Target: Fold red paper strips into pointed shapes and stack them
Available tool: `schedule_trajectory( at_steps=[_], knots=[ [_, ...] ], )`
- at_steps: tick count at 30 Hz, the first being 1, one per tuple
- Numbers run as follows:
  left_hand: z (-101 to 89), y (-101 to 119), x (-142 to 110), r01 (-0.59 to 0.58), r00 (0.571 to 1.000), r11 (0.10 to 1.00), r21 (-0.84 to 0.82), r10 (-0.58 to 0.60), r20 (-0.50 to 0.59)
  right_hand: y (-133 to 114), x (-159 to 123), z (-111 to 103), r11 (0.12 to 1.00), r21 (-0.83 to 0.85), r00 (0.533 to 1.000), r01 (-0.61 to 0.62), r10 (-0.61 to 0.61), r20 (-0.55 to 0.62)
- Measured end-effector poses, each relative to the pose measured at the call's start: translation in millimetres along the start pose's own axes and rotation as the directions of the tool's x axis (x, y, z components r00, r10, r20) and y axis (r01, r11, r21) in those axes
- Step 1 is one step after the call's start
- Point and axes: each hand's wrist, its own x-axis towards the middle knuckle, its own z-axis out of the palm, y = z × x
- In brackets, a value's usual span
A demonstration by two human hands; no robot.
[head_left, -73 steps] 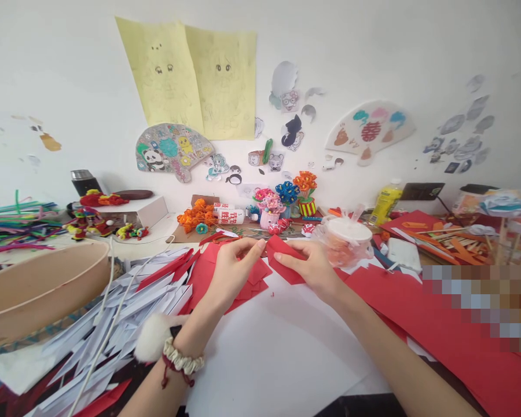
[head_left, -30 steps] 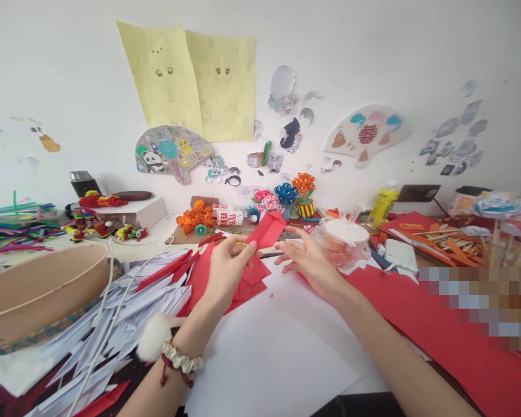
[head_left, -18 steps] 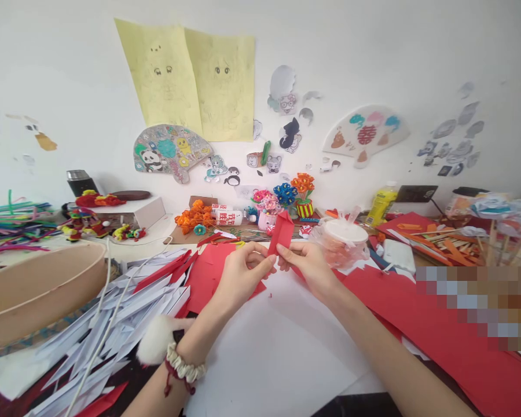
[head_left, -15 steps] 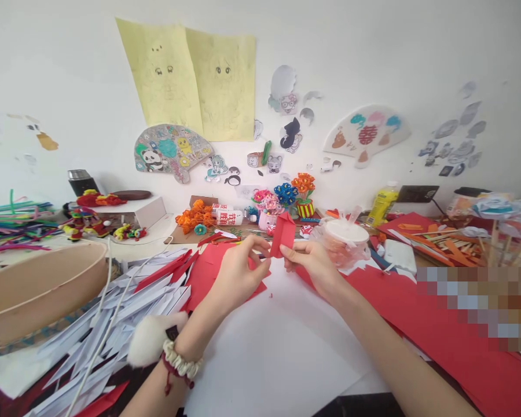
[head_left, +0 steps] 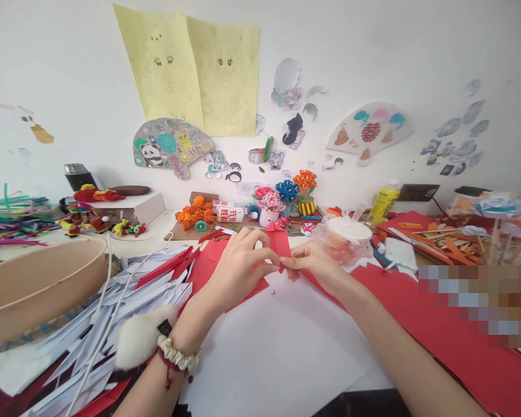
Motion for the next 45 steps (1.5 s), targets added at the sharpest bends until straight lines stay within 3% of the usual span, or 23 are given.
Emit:
schedule_trajectory(
  at_steps=[5, 8, 11, 15, 20, 27, 35, 41, 45],
  knots=[
    [8.6, 1.7, 2.1, 0.168, 0.972, 0.971, -0.168, -0.192, -0.134, 0.1, 2.0, 7.1, 0.994, 0.036, 0.994, 0.104, -0.103, -0.039],
    [14.9, 1.7, 2.8, 0.265, 0.91, 0.908, -0.324, -0.346, -0.226, 2.5, 3.9, 12.3, 0.981, 0.097, 0.982, 0.167, -0.157, -0.104],
    [19.8, 1.0, 2.7, 0.389, 0.843, 0.794, -0.467, -0.512, -0.168, 4.3, 4.7, 16.3, 0.971, 0.139, 0.972, 0.192, -0.169, -0.161],
    [23.3, 2.7, 3.6, 0.447, 0.8, 0.68, -0.581, -0.594, -0.08, 3.5, 4.5, 19.5, 0.964, 0.165, 0.969, 0.21, -0.183, -0.166],
    [25.5, 5.7, 5.4, 0.444, 0.756, 0.598, -0.667, -0.649, -0.079, 3.0, 4.5, 21.7, 0.961, 0.19, 0.973, 0.201, -0.173, -0.155],
    [27.3, 9.2, 5.4, 0.46, 0.715, 0.555, -0.693, -0.694, -0.082, 0.7, 3.0, 26.6, 0.961, 0.236, 0.977, 0.146, -0.103, -0.186],
    [34.1, 16.8, 6.2, 0.497, 0.661, 0.572, -0.653, -0.737, -0.142, 0.0, 2.9, 33.3, 0.944, 0.294, 0.971, 0.148, -0.083, -0.223],
    [36.5, 18.2, 5.5, 0.495, 0.665, 0.589, -0.638, -0.73, -0.157, 2.2, 2.8, 35.0, 0.928, 0.336, 0.969, 0.164, -0.088, -0.23],
    [32.8, 16.6, 6.4, 0.458, 0.703, 0.584, -0.67, -0.699, -0.13, -0.2, 2.4, 34.1, 0.942, 0.259, 0.952, 0.213, -0.141, -0.273]
  ],
)
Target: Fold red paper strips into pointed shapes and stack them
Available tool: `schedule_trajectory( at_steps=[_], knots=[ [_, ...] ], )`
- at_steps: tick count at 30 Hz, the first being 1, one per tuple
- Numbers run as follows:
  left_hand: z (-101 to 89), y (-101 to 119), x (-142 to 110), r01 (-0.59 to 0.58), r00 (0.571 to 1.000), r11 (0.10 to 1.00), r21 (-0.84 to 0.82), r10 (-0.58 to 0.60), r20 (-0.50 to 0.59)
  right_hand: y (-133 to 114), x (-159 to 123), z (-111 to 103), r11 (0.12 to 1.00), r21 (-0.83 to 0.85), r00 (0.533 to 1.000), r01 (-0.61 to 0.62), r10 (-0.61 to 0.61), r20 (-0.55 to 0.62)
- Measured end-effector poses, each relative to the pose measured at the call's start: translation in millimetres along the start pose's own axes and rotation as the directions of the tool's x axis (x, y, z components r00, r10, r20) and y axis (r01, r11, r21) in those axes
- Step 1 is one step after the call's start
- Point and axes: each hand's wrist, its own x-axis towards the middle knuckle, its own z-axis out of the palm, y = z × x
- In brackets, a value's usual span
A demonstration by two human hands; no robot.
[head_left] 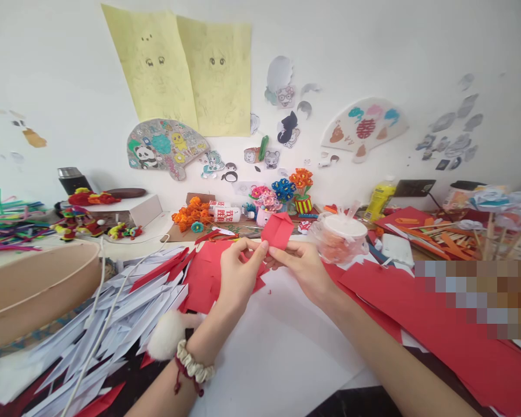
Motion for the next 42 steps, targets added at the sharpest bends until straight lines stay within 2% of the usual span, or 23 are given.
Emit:
schedule_trajectory(
  at_steps=[4, 6, 16, 21, 24, 27, 35, 42],
  knots=[
    [-7.7, 4.8, 5.1, -0.025, 0.992, 1.0, -0.007, 0.026, 0.122, -3.0, 1.2, -3.1, 0.998, -0.059, 0.999, 0.034, -0.034, -0.005],
    [-11.6, 7.0, 7.0, -0.046, 0.988, 0.998, 0.031, 0.041, 0.149, -3.9, 1.8, -4.8, 0.997, -0.073, 0.999, 0.032, -0.031, 0.021],
    [-9.3, 9.6, 3.0, -0.014, 0.994, 1.0, -0.021, 0.016, 0.111, -7.6, 2.4, -9.1, 0.993, -0.116, 0.995, 0.029, -0.019, 0.093],
    [-10.0, 9.8, 4.1, -0.015, 0.994, 0.999, 0.032, 0.012, 0.105, -7.5, 2.4, -9.6, 0.994, -0.107, 0.995, 0.037, -0.026, 0.1],
    [-10.1, 10.6, 2.5, -0.022, 0.994, 0.996, 0.084, 0.013, 0.104, -7.1, 2.6, -8.4, 0.994, -0.1, 0.997, 0.04, -0.033, 0.071],
    [-8.5, 10.8, -1.2, -0.013, 0.988, 0.994, 0.109, -0.004, 0.153, -6.9, 2.9, -7.3, 0.993, -0.101, 0.998, 0.056, -0.055, 0.01],
    [-5.2, 5.7, -4.4, 0.031, 0.979, 1.0, 0.002, -0.031, 0.202, -3.5, 3.5, -8.5, 0.994, -0.082, 0.997, 0.07, -0.072, -0.024],
    [-3.4, 6.1, -8.4, -0.12, 0.982, 0.991, 0.06, 0.11, 0.156, -3.9, 1.6, -4.3, 0.995, -0.058, 0.994, 0.075, -0.079, -0.078]
  ],
)
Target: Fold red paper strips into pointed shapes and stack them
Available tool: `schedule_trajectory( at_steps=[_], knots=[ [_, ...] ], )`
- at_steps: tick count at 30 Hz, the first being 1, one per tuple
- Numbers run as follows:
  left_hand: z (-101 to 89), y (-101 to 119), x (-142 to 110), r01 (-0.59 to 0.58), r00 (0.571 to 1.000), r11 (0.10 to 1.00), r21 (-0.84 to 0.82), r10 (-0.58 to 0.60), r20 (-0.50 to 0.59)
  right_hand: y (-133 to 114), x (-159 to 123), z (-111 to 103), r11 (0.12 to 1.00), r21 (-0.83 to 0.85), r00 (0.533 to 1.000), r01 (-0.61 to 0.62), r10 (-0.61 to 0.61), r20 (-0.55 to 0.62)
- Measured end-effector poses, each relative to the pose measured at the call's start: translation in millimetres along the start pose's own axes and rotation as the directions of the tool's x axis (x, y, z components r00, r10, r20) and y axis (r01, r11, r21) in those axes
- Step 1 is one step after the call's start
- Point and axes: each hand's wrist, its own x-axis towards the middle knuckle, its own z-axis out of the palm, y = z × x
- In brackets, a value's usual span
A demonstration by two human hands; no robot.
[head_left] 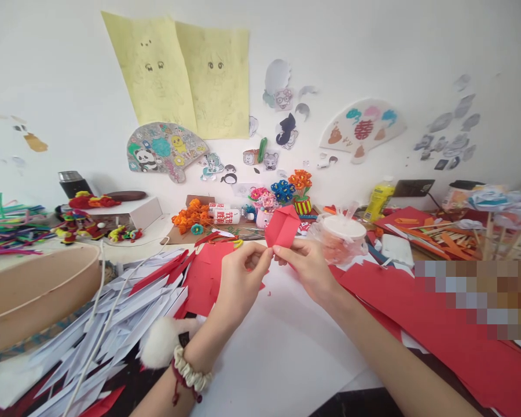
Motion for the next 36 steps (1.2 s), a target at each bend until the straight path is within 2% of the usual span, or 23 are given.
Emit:
schedule_trajectory(
  at_steps=[5, 11, 15, 18, 23, 26, 29, 33, 36],
  knots=[
    [0.6, 2.6, -1.5, -0.069, 0.996, 0.988, 0.134, 0.075, -0.04, -1.0, -2.0, 1.6, 0.999, 0.037, 0.999, -0.015, 0.014, 0.031],
    [-0.2, 2.0, 0.5, -0.043, 0.998, 0.982, 0.182, 0.051, -0.041, 1.5, 1.1, -2.3, 0.996, 0.055, 0.992, -0.073, 0.067, 0.104],
    [-4.6, -2.5, 4.9, 0.006, 1.0, 0.989, 0.151, -0.007, 0.01, 4.7, 4.1, -5.9, 0.996, 0.018, 0.993, -0.088, 0.086, 0.08],
    [-7.3, -5.2, 7.7, 0.061, 0.998, 0.99, 0.129, -0.063, 0.01, 6.9, 3.6, -5.8, 0.996, 0.004, 0.996, -0.085, 0.085, 0.041],
    [-5.7, -8.2, 9.5, 0.06, 0.998, 0.997, 0.05, -0.061, 0.001, 9.2, 0.5, 1.5, 0.995, -0.006, 0.994, -0.104, 0.104, 0.042],
    [-8.1, -9.6, 12.3, 0.09, 0.996, 0.996, 0.006, -0.09, -0.004, 5.8, 3.6, 0.1, 0.992, 0.041, 0.992, -0.123, 0.121, 0.04],
    [-18.9, -7.6, 17.5, 0.151, 0.982, 0.988, -0.026, -0.147, 0.115, -1.5, 9.9, -13.1, 0.99, 0.085, 0.993, -0.11, 0.112, -0.021],
    [-38.7, -0.9, 21.6, 0.188, 0.9, 0.981, 0.05, -0.192, 0.392, -4.7, 10.3, -36.4, 0.979, -0.148, 0.99, -0.137, 0.14, 0.007],
    [-46.8, 1.0, 17.7, 0.111, 0.849, 0.978, 0.178, -0.186, 0.495, 3.1, -1.4, -44.0, 0.95, -0.247, 0.978, -0.193, 0.206, 0.026]
  ],
)
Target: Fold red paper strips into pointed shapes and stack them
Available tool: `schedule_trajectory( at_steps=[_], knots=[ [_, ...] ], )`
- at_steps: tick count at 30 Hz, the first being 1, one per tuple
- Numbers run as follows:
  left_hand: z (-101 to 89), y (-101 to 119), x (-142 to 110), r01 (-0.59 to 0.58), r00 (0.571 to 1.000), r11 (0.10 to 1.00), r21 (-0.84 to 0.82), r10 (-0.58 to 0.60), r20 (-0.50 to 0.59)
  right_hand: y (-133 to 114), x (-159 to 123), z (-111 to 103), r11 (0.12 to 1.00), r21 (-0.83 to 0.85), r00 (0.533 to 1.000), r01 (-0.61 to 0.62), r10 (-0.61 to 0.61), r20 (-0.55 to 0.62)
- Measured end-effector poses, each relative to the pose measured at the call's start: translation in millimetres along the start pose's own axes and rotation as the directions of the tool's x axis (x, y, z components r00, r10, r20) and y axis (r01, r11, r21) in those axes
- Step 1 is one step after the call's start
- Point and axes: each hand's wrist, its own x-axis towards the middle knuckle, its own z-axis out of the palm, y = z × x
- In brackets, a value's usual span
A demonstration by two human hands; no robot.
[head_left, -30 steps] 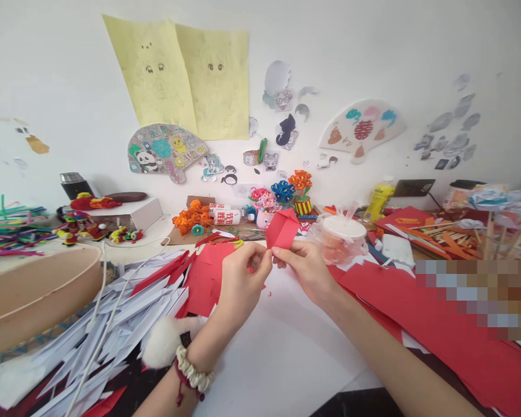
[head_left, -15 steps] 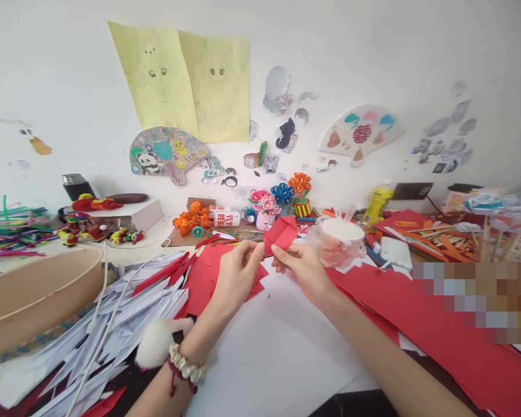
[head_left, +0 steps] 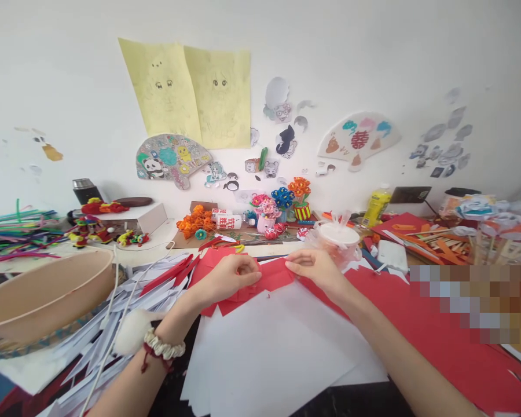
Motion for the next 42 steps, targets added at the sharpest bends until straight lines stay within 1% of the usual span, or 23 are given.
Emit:
schedule_trajectory(
  at_steps=[3, 5, 8, 10, 11, 13, 16, 19, 22, 26, 29, 32, 36, 39, 42],
  knots=[
    [6.2, -4.7, -6.6, 0.003, 1.0, 0.982, 0.188, -0.007, 0.023, 12.4, -15.2, 4.5, 0.996, -0.033, 0.996, -0.083, 0.084, 0.027],
    [13.6, -9.0, -9.7, 0.032, 0.999, 0.964, 0.263, -0.038, 0.017, 17.0, -25.0, 7.7, 0.99, -0.092, 0.992, -0.108, 0.113, 0.061],
    [23.4, -14.0, -12.1, 0.07, 0.996, 0.939, 0.337, -0.087, 0.036, 16.9, -35.0, 8.7, 0.954, -0.297, 0.992, -0.047, 0.078, 0.095],
    [27.4, -15.9, -12.5, 0.052, 0.997, 0.92, 0.388, -0.07, 0.032, 14.5, -37.9, 7.7, 0.887, -0.461, 0.995, 0.017, 0.032, 0.099],
    [28.7, -16.7, -12.4, 0.04, 0.998, 0.913, 0.405, -0.052, 0.018, 13.5, -38.5, 7.3, 0.857, -0.514, 0.995, 0.045, 0.006, 0.097],
    [30.8, -18.8, -12.0, 0.032, 0.999, 0.911, 0.411, -0.028, -0.014, 12.5, -38.8, 7.2, 0.825, -0.558, 0.994, 0.088, -0.036, 0.104],
    [33.7, -22.7, -11.2, 0.03, 0.999, 0.921, 0.388, -0.018, -0.034, 13.1, -39.1, 9.2, 0.822, -0.557, 0.99, 0.119, -0.058, 0.127],
    [36.0, -25.6, -11.2, 0.007, 0.999, 0.915, 0.403, 0.008, -0.036, 13.2, -40.2, 10.3, 0.815, -0.563, 0.989, 0.133, -0.069, 0.133],
    [36.9, -26.9, -12.6, 0.004, 0.999, 0.917, 0.399, 0.016, -0.046, 11.9, -40.8, 7.3, 0.831, -0.538, 0.985, 0.139, -0.057, 0.165],
    [37.6, -28.2, -14.5, 0.052, 0.998, 0.928, 0.368, -0.033, -0.059, 11.1, -39.6, 1.5, 0.834, -0.531, 0.97, 0.153, -0.024, 0.241],
    [38.9, -29.1, -13.8, 0.066, 0.996, 0.929, 0.364, -0.041, -0.075, 14.2, -37.8, 0.2, 0.819, -0.55, 0.969, 0.164, -0.03, 0.245],
    [40.8, -29.7, -12.2, 0.06, 0.995, 0.929, 0.364, -0.026, -0.098, 20.3, -34.5, -0.8, 0.835, -0.532, 0.974, 0.141, -0.022, 0.224],
    [43.5, -30.1, -11.5, 0.083, 0.99, 0.933, 0.349, -0.039, -0.132, 25.8, -28.2, -4.7, 0.861, -0.506, 0.975, 0.057, 0.061, 0.213],
    [44.8, -29.6, -12.4, 0.07, 0.991, 0.924, 0.375, -0.021, -0.135, 23.3, -25.4, -5.7, 0.868, -0.495, 0.966, 0.034, 0.099, 0.239],
    [44.8, -28.2, -14.1, 0.037, 0.991, 0.909, 0.415, 0.02, -0.133, 18.8, -26.0, -2.7, 0.859, -0.51, 0.971, 0.039, 0.087, 0.221]
  ],
)
